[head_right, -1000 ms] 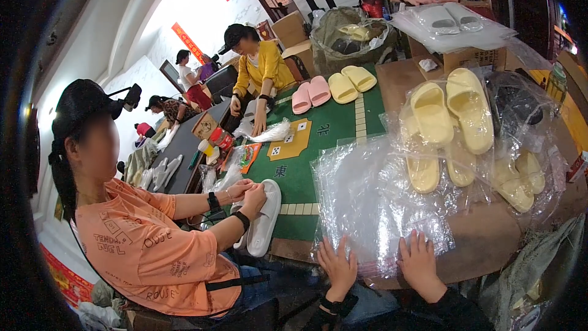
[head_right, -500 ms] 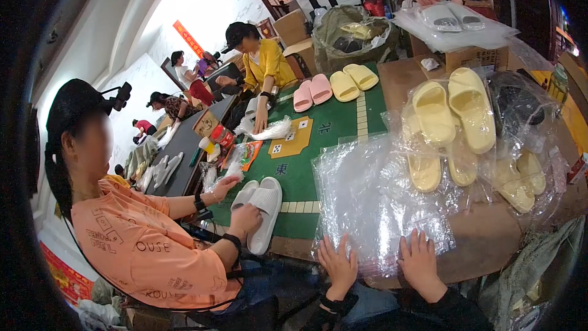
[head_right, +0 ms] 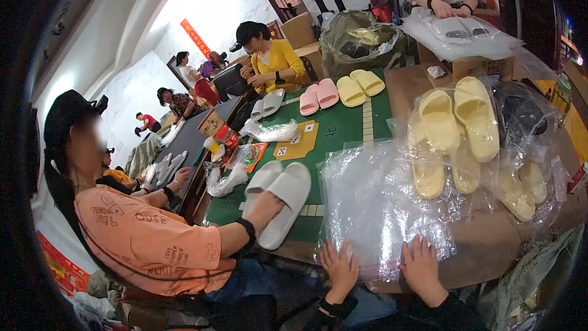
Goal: The recorder is packaging finished slippers into plastic bags and placing them into a large collection bag.
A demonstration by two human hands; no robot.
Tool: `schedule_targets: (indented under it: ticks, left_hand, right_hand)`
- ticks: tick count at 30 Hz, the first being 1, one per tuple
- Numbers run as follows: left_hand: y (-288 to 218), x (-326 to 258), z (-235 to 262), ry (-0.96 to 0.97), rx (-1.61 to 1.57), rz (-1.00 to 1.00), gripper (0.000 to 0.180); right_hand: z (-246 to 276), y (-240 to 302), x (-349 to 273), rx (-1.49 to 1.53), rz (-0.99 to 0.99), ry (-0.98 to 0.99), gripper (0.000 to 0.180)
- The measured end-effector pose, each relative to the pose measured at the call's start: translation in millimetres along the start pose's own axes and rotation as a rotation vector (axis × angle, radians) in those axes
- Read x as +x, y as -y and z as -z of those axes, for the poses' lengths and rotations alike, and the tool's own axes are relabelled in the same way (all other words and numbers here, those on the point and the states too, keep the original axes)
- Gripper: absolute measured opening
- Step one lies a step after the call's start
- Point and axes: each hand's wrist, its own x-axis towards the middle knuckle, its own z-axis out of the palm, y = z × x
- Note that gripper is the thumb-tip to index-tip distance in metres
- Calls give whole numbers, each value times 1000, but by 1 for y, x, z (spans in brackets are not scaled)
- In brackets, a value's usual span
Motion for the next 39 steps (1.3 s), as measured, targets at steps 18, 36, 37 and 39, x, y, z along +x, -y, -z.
schedule_targets:
  ticks: [18, 36, 37, 39]
  left_hand:
    - [32, 73, 55, -286, -218, 23, 46]
    - [62, 141, 55, 105, -75, -88, 16]
    - [51, 142, 69, 94, -111, -34, 17]
    - [46, 147, 82, 66, -160, 41, 20]
  right_hand:
    - [2, 3, 3, -14, 10, -18, 65]
    - [-5, -2, 0, -42, 36, -71, 60]
    - [-6, -3, 0, -39, 22, -76, 60]
    - [-7, -7, -2, -106, 24, -107, 59]
